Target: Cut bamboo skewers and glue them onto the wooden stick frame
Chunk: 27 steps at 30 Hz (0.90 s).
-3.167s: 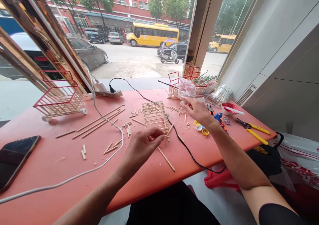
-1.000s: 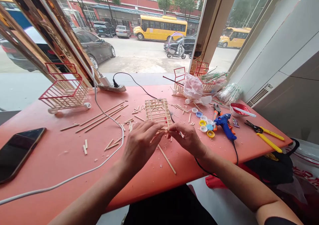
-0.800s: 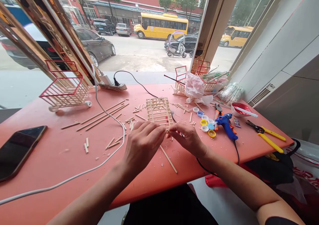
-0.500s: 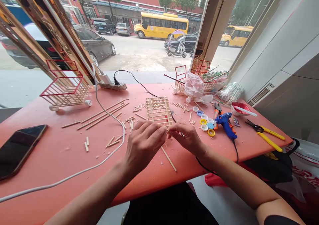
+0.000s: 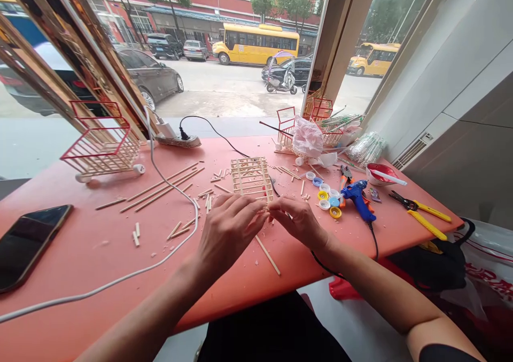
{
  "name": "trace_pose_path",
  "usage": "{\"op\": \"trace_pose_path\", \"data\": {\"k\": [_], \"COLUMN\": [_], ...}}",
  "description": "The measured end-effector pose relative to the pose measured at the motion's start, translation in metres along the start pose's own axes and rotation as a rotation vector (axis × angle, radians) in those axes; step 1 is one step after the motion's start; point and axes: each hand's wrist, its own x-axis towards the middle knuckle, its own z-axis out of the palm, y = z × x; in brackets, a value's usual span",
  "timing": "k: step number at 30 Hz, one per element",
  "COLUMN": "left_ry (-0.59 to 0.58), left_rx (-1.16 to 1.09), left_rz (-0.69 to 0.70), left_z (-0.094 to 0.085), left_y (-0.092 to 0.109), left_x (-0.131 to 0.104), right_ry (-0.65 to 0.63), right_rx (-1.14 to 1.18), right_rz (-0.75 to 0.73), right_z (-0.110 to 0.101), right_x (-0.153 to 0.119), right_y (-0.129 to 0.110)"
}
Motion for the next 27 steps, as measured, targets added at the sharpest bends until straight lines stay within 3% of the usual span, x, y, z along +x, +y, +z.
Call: {"op": "trace_pose_path", "data": {"k": [5, 15, 27], "left_ry": [-0.053, -0.104, -0.121], "left_rx": [-0.204, -0.426, -0.451], "left_rz": [-0.211, -0.371, -0.363], "left_z": [-0.0013, -0.0044, -0.0058], "left_y": [-0.0022, 0.0031, 0.0033], "left_x": [0.0012, 0.0059, 0.0039], "right_ry": [-0.002, -0.013, -0.027], "right_rx": [-0.027, -0.07, -0.109], "right_rz": [0.007, -0.062, -0.144], "right_z": [-0.0025, -0.002, -0.0035], "right_x": [0.0009, 0.0007, -0.0016], "right_y": [0.004, 0.0028, 0.004]}}
